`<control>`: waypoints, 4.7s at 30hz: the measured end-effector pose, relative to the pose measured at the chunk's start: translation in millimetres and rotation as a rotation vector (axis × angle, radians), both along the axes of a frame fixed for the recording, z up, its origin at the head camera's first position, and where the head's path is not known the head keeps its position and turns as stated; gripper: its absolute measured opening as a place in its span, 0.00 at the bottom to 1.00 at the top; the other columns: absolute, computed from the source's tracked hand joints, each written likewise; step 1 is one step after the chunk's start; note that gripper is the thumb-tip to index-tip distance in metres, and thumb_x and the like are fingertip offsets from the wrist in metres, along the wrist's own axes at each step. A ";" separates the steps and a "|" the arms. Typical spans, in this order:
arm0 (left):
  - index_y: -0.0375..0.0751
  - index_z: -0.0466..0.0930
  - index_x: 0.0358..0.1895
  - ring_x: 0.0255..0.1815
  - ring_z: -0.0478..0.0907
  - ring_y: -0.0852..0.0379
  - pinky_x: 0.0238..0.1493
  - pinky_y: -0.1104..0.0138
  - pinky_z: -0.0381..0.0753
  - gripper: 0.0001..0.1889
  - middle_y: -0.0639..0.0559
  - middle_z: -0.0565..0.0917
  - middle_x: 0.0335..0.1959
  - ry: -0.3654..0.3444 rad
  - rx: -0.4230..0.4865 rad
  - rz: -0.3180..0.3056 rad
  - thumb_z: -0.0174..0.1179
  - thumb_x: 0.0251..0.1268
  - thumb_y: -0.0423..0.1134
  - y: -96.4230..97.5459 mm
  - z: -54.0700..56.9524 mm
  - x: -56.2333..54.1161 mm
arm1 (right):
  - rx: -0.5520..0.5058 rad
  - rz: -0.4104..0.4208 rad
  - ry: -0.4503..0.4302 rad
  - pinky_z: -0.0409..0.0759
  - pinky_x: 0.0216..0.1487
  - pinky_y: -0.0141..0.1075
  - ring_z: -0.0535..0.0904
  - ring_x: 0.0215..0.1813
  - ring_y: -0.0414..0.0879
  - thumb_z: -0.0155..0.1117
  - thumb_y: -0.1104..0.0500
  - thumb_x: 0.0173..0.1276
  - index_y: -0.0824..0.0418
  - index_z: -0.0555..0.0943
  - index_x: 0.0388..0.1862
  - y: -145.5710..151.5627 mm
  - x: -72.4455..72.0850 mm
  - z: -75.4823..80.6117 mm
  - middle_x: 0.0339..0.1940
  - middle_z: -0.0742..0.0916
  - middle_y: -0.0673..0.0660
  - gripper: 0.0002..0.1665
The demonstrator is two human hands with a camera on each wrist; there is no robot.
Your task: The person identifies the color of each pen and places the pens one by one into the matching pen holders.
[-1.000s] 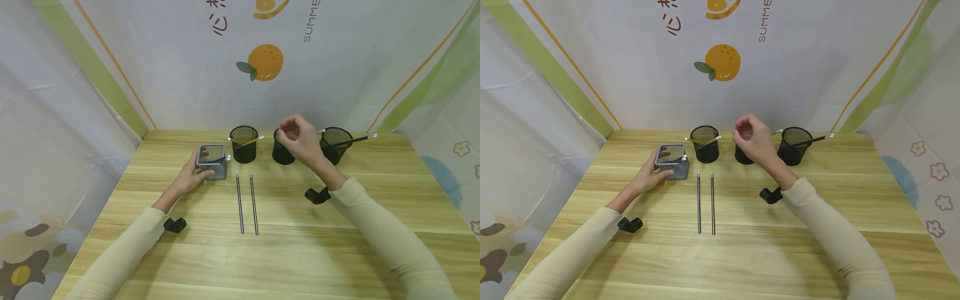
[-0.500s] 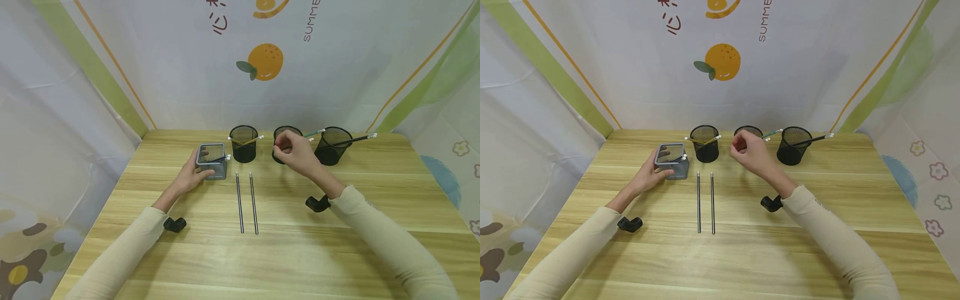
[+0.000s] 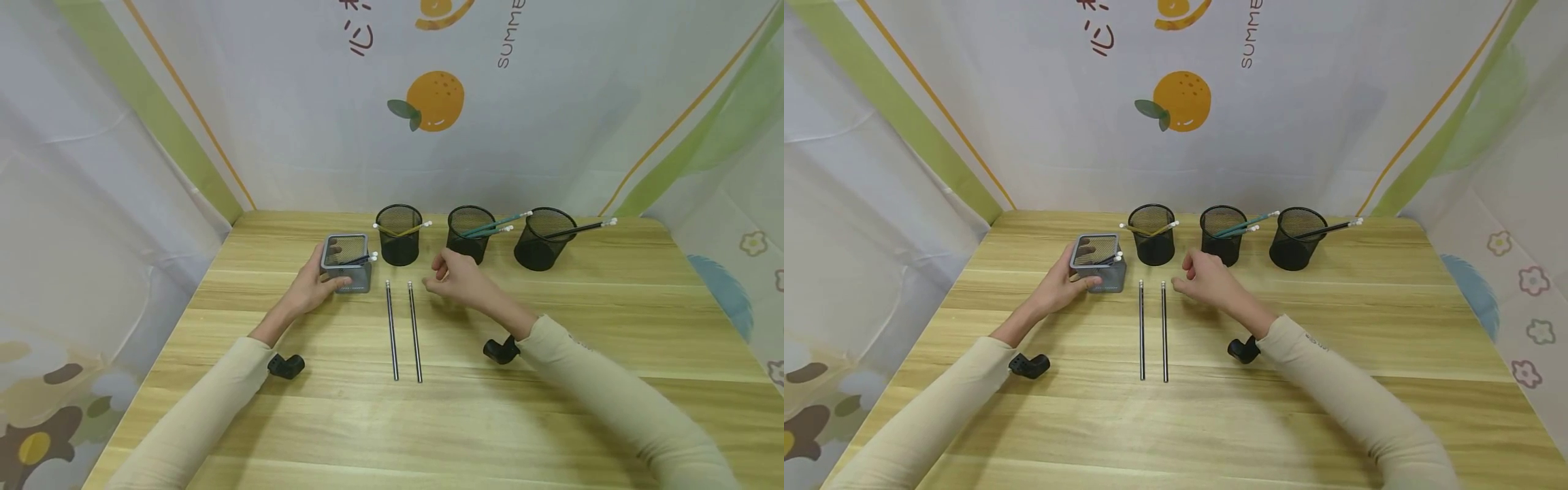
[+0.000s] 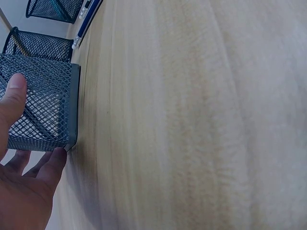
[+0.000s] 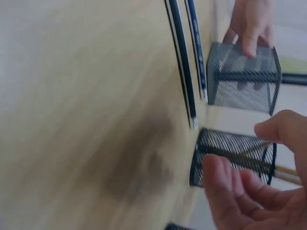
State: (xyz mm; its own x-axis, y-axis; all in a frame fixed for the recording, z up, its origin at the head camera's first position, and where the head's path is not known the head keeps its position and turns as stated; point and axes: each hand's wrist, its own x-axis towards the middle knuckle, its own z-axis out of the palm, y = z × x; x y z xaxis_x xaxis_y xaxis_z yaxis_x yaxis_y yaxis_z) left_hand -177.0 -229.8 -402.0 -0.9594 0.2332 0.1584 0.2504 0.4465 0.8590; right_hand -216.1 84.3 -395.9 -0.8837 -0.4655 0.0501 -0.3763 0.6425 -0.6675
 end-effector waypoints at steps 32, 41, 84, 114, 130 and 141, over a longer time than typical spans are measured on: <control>0.34 0.45 0.81 0.70 0.64 0.28 0.70 0.41 0.64 0.45 0.27 0.64 0.71 0.005 0.005 0.003 0.66 0.68 0.28 -8.2 -22.7 -13.6 | 0.269 0.103 -0.095 0.48 0.16 0.29 0.49 0.13 0.37 0.64 0.70 0.52 0.52 0.58 0.06 -48.8 22.2 -15.6 0.07 0.56 0.43 0.29; 0.23 0.47 0.77 0.69 0.63 0.24 0.70 0.40 0.64 0.42 0.21 0.62 0.70 -0.008 -0.013 0.001 0.64 0.67 0.23 5.6 12.0 6.4 | 0.267 0.088 -0.162 0.58 0.12 0.27 0.71 0.07 0.39 0.64 0.69 0.57 0.52 0.61 0.06 -47.6 21.9 -14.3 0.03 0.62 0.44 0.29; 0.35 0.44 0.81 0.70 0.64 0.28 0.70 0.42 0.64 0.46 0.28 0.63 0.72 0.002 -0.002 0.011 0.67 0.68 0.29 -9.6 -23.6 -15.0 | -0.062 0.073 -0.283 0.87 0.27 0.44 0.84 0.21 0.53 0.63 0.70 0.67 0.68 0.77 0.34 24.7 23.1 -3.1 0.22 0.83 0.57 0.03; 0.35 0.47 0.80 0.70 0.65 0.29 0.70 0.42 0.65 0.45 0.29 0.65 0.71 0.004 -0.013 0.018 0.67 0.68 0.31 -10.2 -23.6 -13.6 | -0.428 0.174 -0.221 0.87 0.33 0.51 0.84 0.30 0.60 0.61 0.71 0.73 0.75 0.74 0.46 78.6 18.4 -12.9 0.33 0.84 0.63 0.08; 0.38 0.47 0.80 0.71 0.65 0.31 0.69 0.43 0.67 0.45 0.31 0.65 0.71 -0.023 -0.004 0.021 0.67 0.68 0.31 -9.8 -23.6 -14.4 | -0.467 0.137 -0.039 0.88 0.36 0.49 0.85 0.33 0.52 0.60 0.73 0.74 0.76 0.75 0.46 110.7 16.5 16.8 0.37 0.82 0.68 0.06; 0.39 0.45 0.81 0.71 0.65 0.32 0.70 0.44 0.65 0.46 0.31 0.70 0.69 -0.012 -0.008 0.015 0.67 0.68 0.30 -10.2 -23.6 -13.6 | -0.643 0.048 0.038 0.88 0.37 0.39 0.86 0.36 0.46 0.59 0.75 0.73 0.79 0.73 0.47 143.1 10.4 44.7 0.39 0.82 0.68 0.08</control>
